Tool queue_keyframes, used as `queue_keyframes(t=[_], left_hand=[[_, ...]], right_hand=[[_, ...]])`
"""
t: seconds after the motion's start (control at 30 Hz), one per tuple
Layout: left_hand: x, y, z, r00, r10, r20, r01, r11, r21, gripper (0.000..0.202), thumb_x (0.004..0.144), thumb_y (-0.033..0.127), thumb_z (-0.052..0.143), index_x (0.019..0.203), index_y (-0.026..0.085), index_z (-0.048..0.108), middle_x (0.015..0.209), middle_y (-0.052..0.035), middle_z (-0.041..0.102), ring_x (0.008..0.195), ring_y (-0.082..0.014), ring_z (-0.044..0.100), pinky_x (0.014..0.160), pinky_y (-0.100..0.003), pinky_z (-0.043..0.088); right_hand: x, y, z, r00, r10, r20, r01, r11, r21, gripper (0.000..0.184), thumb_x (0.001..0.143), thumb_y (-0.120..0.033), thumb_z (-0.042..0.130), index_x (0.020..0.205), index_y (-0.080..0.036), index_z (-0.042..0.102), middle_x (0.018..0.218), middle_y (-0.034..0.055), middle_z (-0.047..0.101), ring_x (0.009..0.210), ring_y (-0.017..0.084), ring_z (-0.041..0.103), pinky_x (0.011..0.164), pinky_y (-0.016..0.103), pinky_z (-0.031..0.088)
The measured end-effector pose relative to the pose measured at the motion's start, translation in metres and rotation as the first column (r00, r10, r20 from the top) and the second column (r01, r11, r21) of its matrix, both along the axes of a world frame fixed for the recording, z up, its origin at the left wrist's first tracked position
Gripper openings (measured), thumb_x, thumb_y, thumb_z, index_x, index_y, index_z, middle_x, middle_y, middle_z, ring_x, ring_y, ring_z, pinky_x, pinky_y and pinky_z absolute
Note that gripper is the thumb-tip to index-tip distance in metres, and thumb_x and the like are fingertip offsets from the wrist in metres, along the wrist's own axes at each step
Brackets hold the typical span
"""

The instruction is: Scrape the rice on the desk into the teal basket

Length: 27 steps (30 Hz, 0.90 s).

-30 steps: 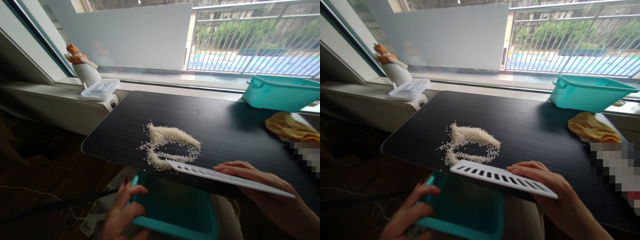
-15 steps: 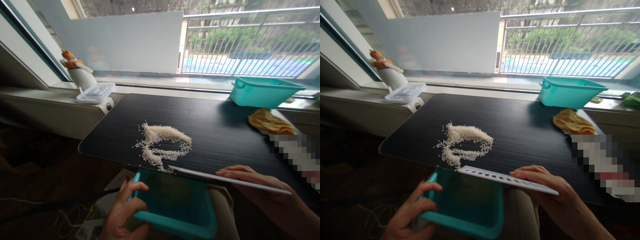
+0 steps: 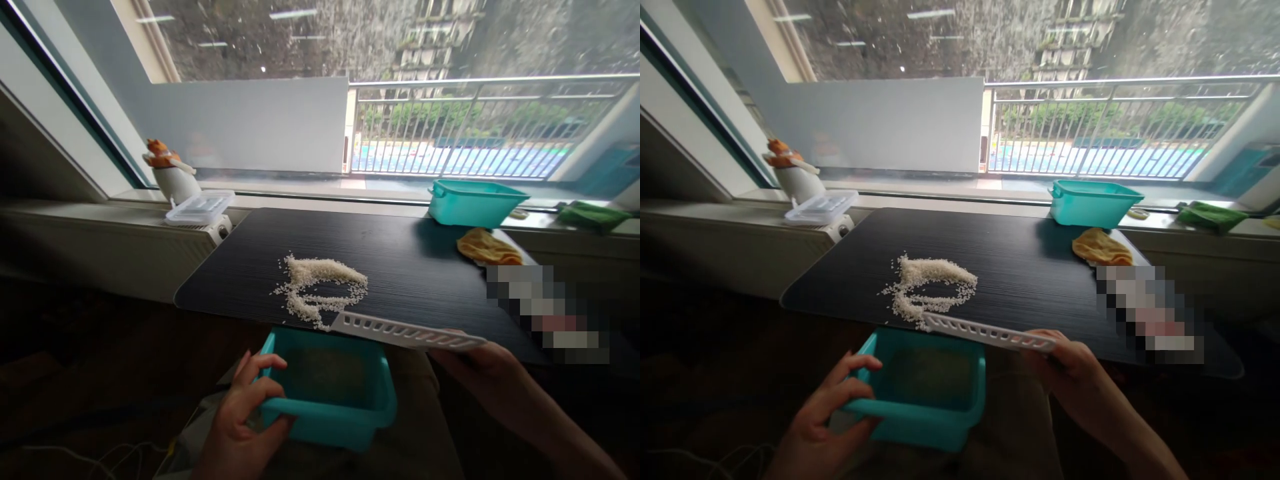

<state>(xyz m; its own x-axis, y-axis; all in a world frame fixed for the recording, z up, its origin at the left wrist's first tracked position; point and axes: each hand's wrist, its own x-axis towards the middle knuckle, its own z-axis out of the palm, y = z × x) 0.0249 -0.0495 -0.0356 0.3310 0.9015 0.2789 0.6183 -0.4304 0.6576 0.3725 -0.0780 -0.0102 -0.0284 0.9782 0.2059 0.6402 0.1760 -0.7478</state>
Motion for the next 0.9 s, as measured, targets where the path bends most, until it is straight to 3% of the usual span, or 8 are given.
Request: queue_keyframes(t=[0.07, 0.17, 0.37, 0.6, 0.77, 0.9], left_hand=[[0.000, -0.002, 0.001, 1.000, 0.014, 0.028, -0.014, 1.000, -0.004, 0.008, 0.073, 0.023, 0.062, 0.066, 0.021, 0.058, 0.106, -0.0058, 0.058, 0.100, -0.0219, 0.060, 0.109, -0.049, 0.025], [0.002, -0.005, 0.002, 0.994, 0.076, 0.084, -0.077, 0.997, 0.004, 0.011, 0.072, 0.024, 0.062, 0.063, 0.021, 0.057, 0.105, -0.0053, 0.058, 0.099, -0.0218, 0.060, 0.110, -0.050, 0.021], [-0.004, -0.006, -0.003, 0.994, 0.096, 0.059, -0.097, 0.995, 0.028, 0.011, 0.071, 0.027, 0.062, 0.062, 0.021, 0.059, 0.105, -0.0065, 0.059, 0.097, -0.0231, 0.060, 0.096, -0.042, 0.043], [-0.010, -0.006, -0.013, 0.990, 0.112, 0.084, -0.119, 0.988, 0.093, 0.015, 0.071, 0.031, 0.061, 0.061, 0.020, 0.058, 0.106, -0.0070, 0.059, 0.097, -0.0236, 0.060, 0.102, -0.046, 0.037], [-0.011, -0.006, -0.008, 0.995, 0.104, 0.007, -0.104, 0.990, 0.092, 0.014, 0.071, 0.031, 0.064, 0.062, 0.021, 0.061, 0.106, -0.0068, 0.061, 0.098, -0.0255, 0.061, 0.085, -0.038, 0.052], [-0.012, -0.003, -0.006, 0.996, 0.083, -0.027, -0.080, 0.992, 0.097, 0.013, 0.072, 0.031, 0.063, 0.063, 0.021, 0.062, 0.105, -0.0067, 0.062, 0.097, -0.0252, 0.063, 0.076, -0.033, 0.055]], right_hand=[[-0.005, -0.001, 0.003, 0.999, 0.037, 0.010, -0.036, 0.999, -0.022, 0.018, 0.085, -0.030, 0.057, 0.097, -0.025, 0.070, 0.100, 0.0023, 0.071, 0.085, 0.022, 0.067, 0.074, 0.028, 0.054], [-0.010, 0.001, 0.006, 1.000, -0.005, 0.011, 0.005, 1.000, -0.006, 0.018, 0.084, -0.031, 0.058, 0.096, -0.023, 0.070, 0.096, 0.0025, 0.072, 0.085, 0.022, 0.068, 0.074, 0.029, 0.054], [-0.013, 0.010, -0.004, 0.994, -0.078, -0.079, 0.078, 0.997, -0.001, 0.024, 0.081, -0.034, 0.059, 0.095, -0.020, 0.072, 0.089, 0.0034, 0.075, 0.080, 0.025, 0.069, 0.070, 0.033, 0.056], [-0.018, 0.004, 0.003, 0.975, -0.125, -0.185, 0.128, 0.992, 0.003, 0.029, 0.077, -0.039, 0.062, 0.095, -0.019, 0.073, 0.092, 0.0058, 0.075, 0.086, 0.028, 0.069, 0.077, 0.039, 0.056], [-0.024, 0.014, 0.001, 0.974, -0.146, -0.173, 0.153, 0.988, 0.029, 0.027, 0.079, -0.038, 0.061, 0.094, -0.018, 0.072, 0.093, 0.0061, 0.075, 0.087, 0.029, 0.068, 0.080, 0.040, 0.055], [-0.029, 0.012, 0.000, 0.972, -0.130, -0.195, 0.130, 0.991, -0.010, 0.025, 0.081, -0.035, 0.061, 0.097, -0.019, 0.071, 0.097, 0.0052, 0.074, 0.089, 0.027, 0.068, 0.081, 0.038, 0.054]])
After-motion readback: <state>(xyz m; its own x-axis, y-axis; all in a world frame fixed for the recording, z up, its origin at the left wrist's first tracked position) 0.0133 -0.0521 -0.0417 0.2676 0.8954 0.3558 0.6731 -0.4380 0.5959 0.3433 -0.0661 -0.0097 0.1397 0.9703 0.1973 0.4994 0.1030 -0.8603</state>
